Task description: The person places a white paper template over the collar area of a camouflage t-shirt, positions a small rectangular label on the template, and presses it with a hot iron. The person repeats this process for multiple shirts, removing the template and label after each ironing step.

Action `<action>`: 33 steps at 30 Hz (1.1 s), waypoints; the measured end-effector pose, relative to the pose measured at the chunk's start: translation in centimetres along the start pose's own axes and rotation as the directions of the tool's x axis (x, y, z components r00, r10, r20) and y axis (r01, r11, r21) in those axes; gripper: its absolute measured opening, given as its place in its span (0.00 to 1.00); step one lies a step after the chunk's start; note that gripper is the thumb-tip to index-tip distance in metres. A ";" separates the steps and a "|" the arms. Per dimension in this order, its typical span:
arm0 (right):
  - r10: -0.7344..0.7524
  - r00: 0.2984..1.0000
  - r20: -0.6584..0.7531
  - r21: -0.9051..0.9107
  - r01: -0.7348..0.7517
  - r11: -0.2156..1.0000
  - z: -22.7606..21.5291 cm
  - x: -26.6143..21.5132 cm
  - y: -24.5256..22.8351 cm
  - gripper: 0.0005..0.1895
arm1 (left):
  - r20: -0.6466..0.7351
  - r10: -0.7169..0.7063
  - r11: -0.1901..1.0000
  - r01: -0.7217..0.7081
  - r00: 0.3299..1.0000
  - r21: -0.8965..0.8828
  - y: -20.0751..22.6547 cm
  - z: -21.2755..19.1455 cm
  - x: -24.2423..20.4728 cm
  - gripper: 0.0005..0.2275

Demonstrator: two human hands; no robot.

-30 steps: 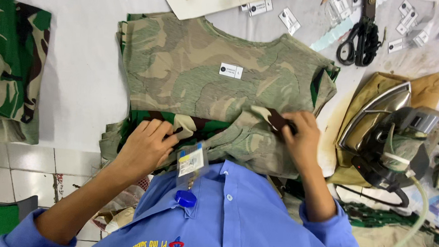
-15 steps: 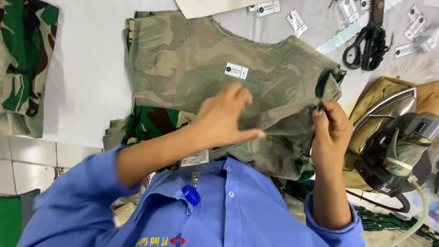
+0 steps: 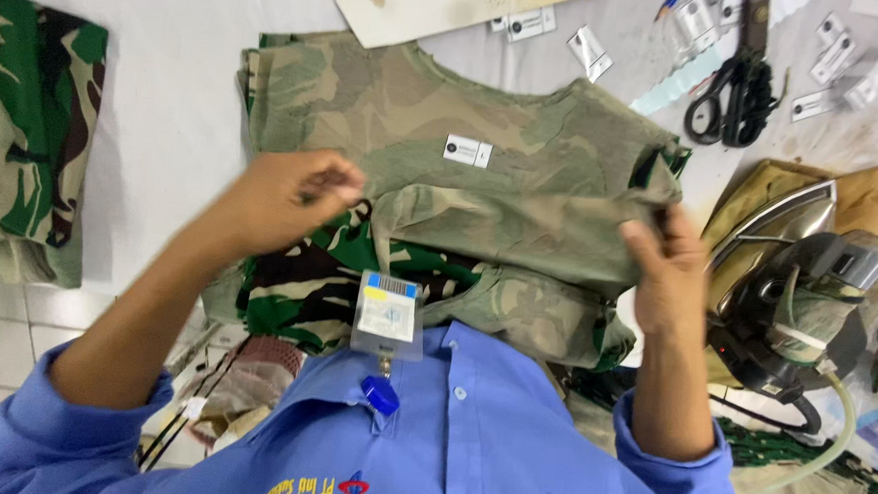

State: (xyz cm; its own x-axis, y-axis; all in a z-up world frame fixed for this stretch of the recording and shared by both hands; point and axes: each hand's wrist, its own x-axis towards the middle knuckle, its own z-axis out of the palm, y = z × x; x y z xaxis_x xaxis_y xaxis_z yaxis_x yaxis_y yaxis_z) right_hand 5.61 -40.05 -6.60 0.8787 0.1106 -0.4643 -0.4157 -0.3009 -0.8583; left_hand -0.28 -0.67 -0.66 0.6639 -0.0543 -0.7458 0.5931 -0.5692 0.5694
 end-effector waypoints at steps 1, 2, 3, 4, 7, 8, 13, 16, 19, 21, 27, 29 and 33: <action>-0.180 0.975 -0.132 0.044 0.187 0.981 -0.3 -0.4 0.1 0.17 | 0.020 0.054 0.999 -0.054 0.998 0.002 -0.2 0.9 0.3 0.19; -0.177 0.976 -0.128 0.040 0.183 0.982 -0.6 -0.9 -0.3 0.17 | 0.022 0.050 0.999 -0.050 0.999 -0.003 -0.6 2.6 1.3 0.19; -0.268 0.950 -0.162 0.031 0.277 0.961 -0.9 -1.4 -0.8 0.13 | -0.047 0.131 0.973 -0.119 0.990 0.198 -1.0 4.3 2.2 0.22; -0.363 0.911 -0.197 0.020 0.374 0.927 -1.1 -1.7 -1.4 0.11 | -0.103 0.228 0.902 -0.170 0.968 0.397 -1.3 5.7 3.3 0.25; -0.516 0.837 -0.182 -0.194 0.484 0.853 -1.9 -3.1 -1.2 0.11 | -0.318 0.473 0.733 -0.167 0.821 0.660 -3.2 9.3 5.7 0.09; -0.519 0.836 -0.177 -0.194 0.487 0.851 -2.0 -3.3 -1.5 0.11 | -0.323 0.472 0.736 -0.164 0.820 0.657 -3.4 8.7 5.0 0.09; -0.393 0.858 -0.331 -0.127 0.372 0.919 -3.5 -3.3 -0.8 0.09 | -0.212 0.134 0.830 0.007 0.968 0.558 -4.0 0.0 0.2 0.09; -0.403 0.868 -0.290 -0.066 0.402 0.913 -2.5 -0.3 0.5 0.08 | 0.066 0.319 0.846 -0.253 0.946 -0.469 -10.0 -4.2 2.5 0.11; -0.471 0.857 -0.209 -0.287 0.407 0.867 0.8 4.0 -0.7 0.05 | 0.039 0.188 0.667 -0.098 0.981 -0.739 -7.8 -5.8 5.7 0.12; -0.317 0.927 -0.200 -0.176 0.284 0.943 1.5 6.0 1.8 0.06 | 0.055 0.020 0.836 0.014 0.998 -0.549 -2.8 -5.0 5.1 0.21; -0.354 0.913 -0.204 -0.139 0.331 0.933 1.4 5.9 0.4 0.10 | -0.432 0.163 0.918 -0.296 0.887 -0.262 -2.3 -1.8 7.3 0.16; -0.397 0.883 -0.251 -0.113 0.381 0.918 1.6 6.4 -0.3 0.11 | -0.585 0.372 0.830 -0.541 0.721 -0.138 -2.7 -2.1 8.0 0.15; -0.615 0.780 -0.112 -0.633 0.422 0.650 3.0 7.4 0.2 0.12 | -0.641 0.663 0.748 -0.376 0.387 0.547 -5.2 -0.4 10.9 0.19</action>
State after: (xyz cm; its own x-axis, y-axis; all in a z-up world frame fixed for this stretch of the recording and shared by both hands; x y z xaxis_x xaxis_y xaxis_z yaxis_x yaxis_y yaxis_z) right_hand 11.37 -36.41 -10.86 0.9677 0.1654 0.1904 0.2489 -0.7481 -0.6151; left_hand 4.01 2.00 -11.63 0.9421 0.1271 0.3104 -0.0552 -0.8540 0.5174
